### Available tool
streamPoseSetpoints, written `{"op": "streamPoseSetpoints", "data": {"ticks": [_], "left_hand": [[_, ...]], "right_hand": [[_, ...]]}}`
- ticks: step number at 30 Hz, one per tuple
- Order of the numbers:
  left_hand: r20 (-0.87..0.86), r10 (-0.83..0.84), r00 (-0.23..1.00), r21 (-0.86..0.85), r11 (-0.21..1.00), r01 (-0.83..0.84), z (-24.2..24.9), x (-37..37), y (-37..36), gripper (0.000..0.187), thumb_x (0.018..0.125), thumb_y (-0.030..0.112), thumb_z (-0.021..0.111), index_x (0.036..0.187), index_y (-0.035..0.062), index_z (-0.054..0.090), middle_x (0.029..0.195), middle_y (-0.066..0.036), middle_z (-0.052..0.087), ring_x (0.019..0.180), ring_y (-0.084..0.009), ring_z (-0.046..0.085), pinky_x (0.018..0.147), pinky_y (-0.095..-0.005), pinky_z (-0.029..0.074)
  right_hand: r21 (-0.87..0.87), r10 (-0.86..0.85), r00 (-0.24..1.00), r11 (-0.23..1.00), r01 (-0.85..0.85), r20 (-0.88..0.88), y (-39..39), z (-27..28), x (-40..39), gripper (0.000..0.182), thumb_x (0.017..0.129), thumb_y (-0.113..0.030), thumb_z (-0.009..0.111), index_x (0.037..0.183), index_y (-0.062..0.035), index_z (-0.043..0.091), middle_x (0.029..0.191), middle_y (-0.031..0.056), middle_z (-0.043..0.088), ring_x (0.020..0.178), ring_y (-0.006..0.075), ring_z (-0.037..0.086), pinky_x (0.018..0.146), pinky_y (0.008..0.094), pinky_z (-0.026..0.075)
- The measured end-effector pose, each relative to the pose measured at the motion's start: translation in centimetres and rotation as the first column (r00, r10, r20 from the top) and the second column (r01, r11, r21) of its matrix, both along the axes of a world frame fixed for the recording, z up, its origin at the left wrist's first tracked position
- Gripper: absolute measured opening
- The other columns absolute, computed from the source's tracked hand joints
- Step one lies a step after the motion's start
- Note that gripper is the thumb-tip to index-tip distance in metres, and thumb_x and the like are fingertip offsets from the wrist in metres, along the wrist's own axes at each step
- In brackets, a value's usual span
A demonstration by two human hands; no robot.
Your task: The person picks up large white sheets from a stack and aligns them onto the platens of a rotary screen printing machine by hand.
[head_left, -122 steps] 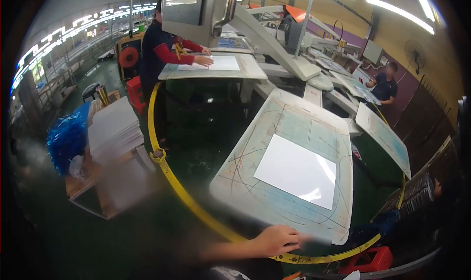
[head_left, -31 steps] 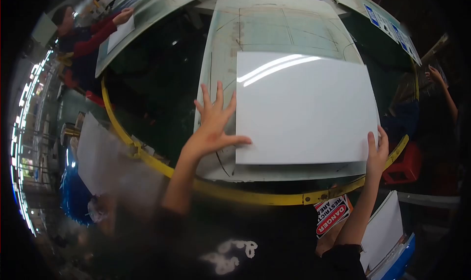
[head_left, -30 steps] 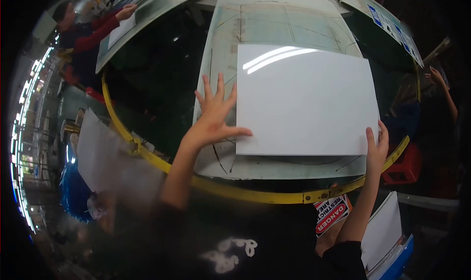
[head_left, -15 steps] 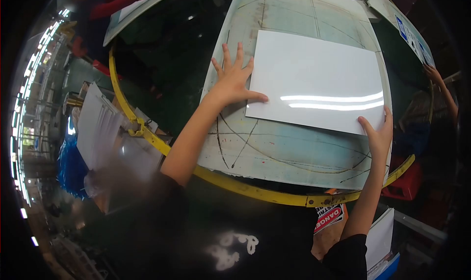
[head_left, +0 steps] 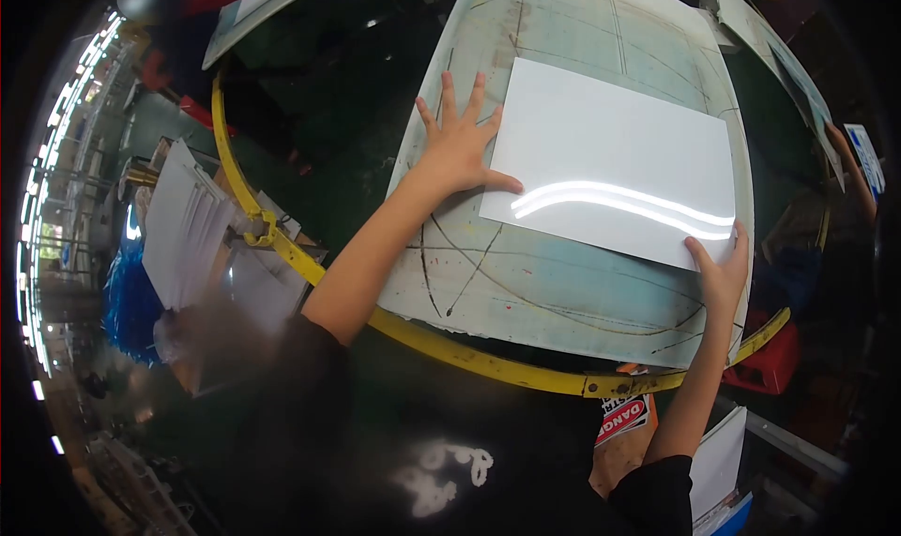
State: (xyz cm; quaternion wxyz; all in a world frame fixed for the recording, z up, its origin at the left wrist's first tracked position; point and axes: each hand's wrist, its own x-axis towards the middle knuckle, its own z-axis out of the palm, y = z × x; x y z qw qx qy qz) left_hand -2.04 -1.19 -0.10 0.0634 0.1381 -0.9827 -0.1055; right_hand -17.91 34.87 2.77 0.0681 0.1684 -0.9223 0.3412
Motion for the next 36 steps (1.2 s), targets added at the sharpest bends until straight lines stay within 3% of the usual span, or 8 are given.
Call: {"op": "streamPoseSetpoints", "data": {"ticks": [16, 19, 22, 26, 29, 32, 34, 36], "left_hand": [[0.026, 0.058, 0.998, -0.155, 0.986, -0.054, 0.8, 0.3, 1.6, 0.106, 0.053, 0.072, 0.068, 0.131, 0.0026, 0.049, 0.153, -0.018, 0.007, 0.136, -0.0478, -0.015, 0.095, -0.0737, -0.011], [0.145, 0.099, 0.984, -0.263, 0.963, -0.058, 2.0, -0.4, 2.4, 0.105, 0.055, 0.072, 0.068, 0.131, 0.0031, 0.048, 0.153, -0.015, 0.012, 0.138, -0.0451, -0.011, 0.098, -0.0715, -0.010], [0.305, 0.186, 0.934, -0.417, 0.908, -0.045, 3.2, -1.5, 3.4, 0.098, 0.060, 0.070, 0.066, 0.129, 0.0034, 0.051, 0.153, -0.014, 0.014, 0.139, -0.0427, -0.010, 0.101, -0.0691, -0.011], [0.581, 0.164, 0.797, -0.385, 0.918, 0.092, 6.6, -2.5, 5.0, 0.089, 0.067, 0.056, 0.068, 0.129, -0.0035, 0.047, 0.147, -0.023, 0.024, 0.139, -0.0424, -0.004, 0.102, -0.0681, -0.012], [0.452, 0.276, 0.848, -0.691, 0.710, 0.138, 4.0, -3.2, 6.4, 0.076, 0.075, 0.046, 0.062, 0.130, -0.0029, 0.046, 0.145, -0.025, 0.027, 0.139, -0.0431, 0.000, 0.101, -0.0705, -0.008], [0.024, 0.234, 0.972, -0.767, 0.628, -0.132, 1.2, -0.8, 8.4, 0.063, 0.078, 0.037, 0.057, 0.130, 0.0020, 0.047, 0.146, -0.025, 0.025, 0.139, -0.0447, 0.003, 0.101, -0.0717, -0.002], [-0.242, 0.087, 0.966, -0.219, 0.965, -0.142, 0.8, 3.5, 11.0, 0.051, 0.080, 0.029, 0.064, 0.125, 0.0056, 0.054, 0.148, -0.023, 0.021, 0.138, -0.0468, 0.003, 0.102, -0.0707, 0.000], [-0.353, 0.114, 0.929, 0.014, 0.993, -0.116, 2.6, 9.5, 13.9, 0.051, 0.080, 0.030, 0.065, 0.125, 0.0087, 0.054, 0.147, -0.022, 0.021, 0.135, -0.0469, 0.011, 0.100, -0.0716, 0.008]], "right_hand": [[0.076, 0.012, 0.999, 0.997, -0.009, -0.044, -0.1, -1.7, -0.6, 0.086, 0.062, -0.029, 0.082, 0.129, 0.0046, 0.041, 0.123, 0.0246, 0.050, 0.115, 0.0384, 0.048, 0.099, 0.0417, 0.037], [0.294, -0.043, 0.999, 0.955, 0.050, -0.033, -0.7, -0.8, 0.3, 0.084, 0.061, -0.031, 0.082, 0.129, -0.0003, 0.043, 0.119, 0.0229, 0.050, 0.109, 0.0400, 0.049, 0.093, 0.0411, 0.040], [0.469, 0.047, 0.846, 0.847, 0.248, -0.532, -1.5, -0.1, 2.2, 0.078, 0.061, -0.033, 0.080, 0.125, -0.0039, 0.048, 0.115, 0.0207, 0.052, 0.104, 0.0401, 0.051, 0.089, 0.0414, 0.041], [0.389, 0.178, 0.984, 0.905, -0.172, 0.022, -2.0, -1.8, 2.1, 0.052, 0.077, -0.027, 0.068, 0.121, -0.0034, 0.053, 0.123, 0.0200, 0.049, 0.113, 0.0372, 0.047, 0.096, 0.0461, 0.035], [0.403, 0.378, 0.915, 0.866, -0.295, -0.142, 0.7, -2.1, 4.0, 0.050, 0.081, -0.020, 0.064, 0.126, -0.0027, 0.050, 0.130, 0.0202, 0.046, 0.117, 0.0366, 0.045, 0.098, 0.0404, 0.036], [0.166, 0.446, 0.888, 0.890, -0.426, -0.111, 5.8, 1.1, 8.9, 0.058, 0.077, -0.014, 0.067, 0.129, -0.0030, 0.047, 0.137, 0.0214, 0.041, 0.124, 0.0388, 0.040, 0.103, 0.0416, 0.033], [0.317, 0.423, 0.899, 0.873, -0.371, -0.113, 11.5, 3.7, 13.1, 0.064, 0.070, -0.011, 0.072, 0.129, -0.0035, 0.047, 0.138, 0.0195, 0.041, 0.125, 0.0386, 0.039, 0.102, 0.0429, 0.033], [0.327, 0.396, 0.917, 0.875, -0.356, -0.059, 19.6, 3.0, 15.7, 0.063, 0.063, -0.018, 0.079, 0.119, -0.0030, 0.055, 0.126, 0.0172, 0.052, 0.117, 0.0373, 0.048, 0.099, 0.0428, 0.037]]}}
